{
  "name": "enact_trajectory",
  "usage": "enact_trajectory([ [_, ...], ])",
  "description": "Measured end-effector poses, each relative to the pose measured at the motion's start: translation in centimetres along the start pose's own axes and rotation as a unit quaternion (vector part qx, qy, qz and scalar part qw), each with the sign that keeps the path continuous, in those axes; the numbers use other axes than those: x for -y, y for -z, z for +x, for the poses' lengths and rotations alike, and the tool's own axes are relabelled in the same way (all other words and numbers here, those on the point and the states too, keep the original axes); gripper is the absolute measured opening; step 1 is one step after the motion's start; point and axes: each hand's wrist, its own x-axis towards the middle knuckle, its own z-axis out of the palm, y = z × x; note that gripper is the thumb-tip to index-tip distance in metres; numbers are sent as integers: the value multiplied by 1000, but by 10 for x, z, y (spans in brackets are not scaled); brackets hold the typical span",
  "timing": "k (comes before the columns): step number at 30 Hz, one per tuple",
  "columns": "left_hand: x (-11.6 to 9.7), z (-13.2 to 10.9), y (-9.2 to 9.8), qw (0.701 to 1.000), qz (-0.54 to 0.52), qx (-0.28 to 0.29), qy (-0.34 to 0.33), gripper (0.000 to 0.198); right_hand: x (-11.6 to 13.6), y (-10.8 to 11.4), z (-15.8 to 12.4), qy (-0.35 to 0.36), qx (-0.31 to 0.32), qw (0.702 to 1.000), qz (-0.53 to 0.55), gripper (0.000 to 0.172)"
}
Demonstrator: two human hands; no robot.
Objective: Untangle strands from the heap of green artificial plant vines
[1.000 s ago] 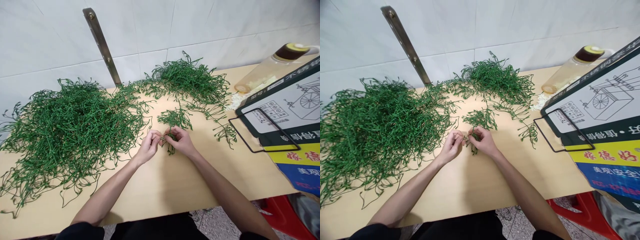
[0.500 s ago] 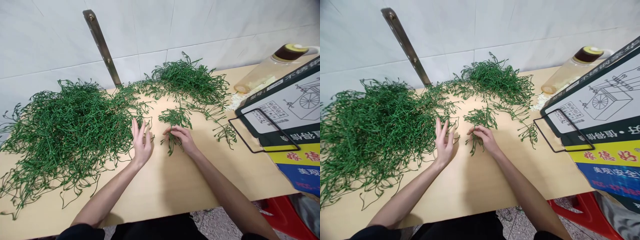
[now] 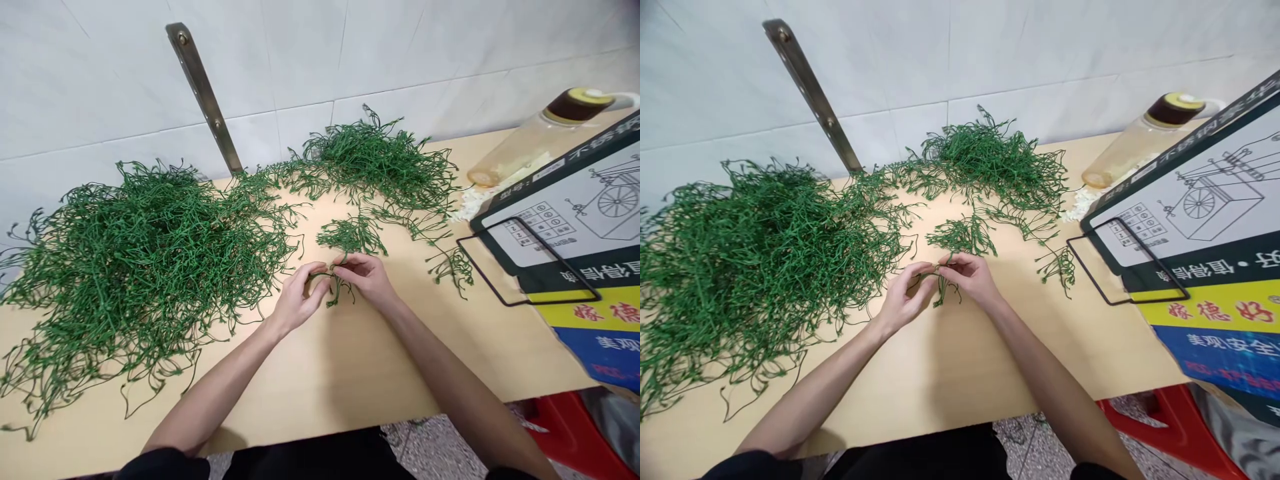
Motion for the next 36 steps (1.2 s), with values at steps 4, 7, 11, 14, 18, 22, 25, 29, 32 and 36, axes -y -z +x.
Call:
enact_trajectory([
  [4, 2, -2, -3, 999, -31, 9, 15, 21, -5, 2, 2, 2, -15, 1000, 12, 27],
  [7, 6, -3, -5, 998, -50, 0, 38, 21, -7, 4, 3, -3, -18, 1000, 19, 27],
  [11, 9, 0, -5, 997, -55, -11, 46, 18, -7, 6, 3, -27, -1, 999, 39, 28],
  [14, 8, 3, -3, 1000, -22, -17, 2, 14, -7, 8, 2, -33, 12, 998, 47, 27],
  [18, 5, 4, 0, 999, -2, 13, -29, 17, -6, 8, 1, -28, 32, 996, 76, 26],
  [22, 3, 4, 1, 1000, -4, 21, -10, 7, -4, 8, 1, -30, 59, 993, 94, 26],
  [25, 2, 5, 0, 1000, -8, 7, -14, 2, -4, 9, 1, -24, 65, 994, 83, 26],
  [29, 7, 3, -2, 998, -52, 4, 30, 4, -6, 8, 2, -29, 60, 996, 53, 25],
  [32, 10, 3, -2, 993, -93, -2, 77, 8, -6, 6, 2, -40, 51, 997, 30, 26],
  [36, 6, 5, 2, 995, -83, -9, 54, 13, -4, 5, 2, -40, 38, 998, 14, 28],
])
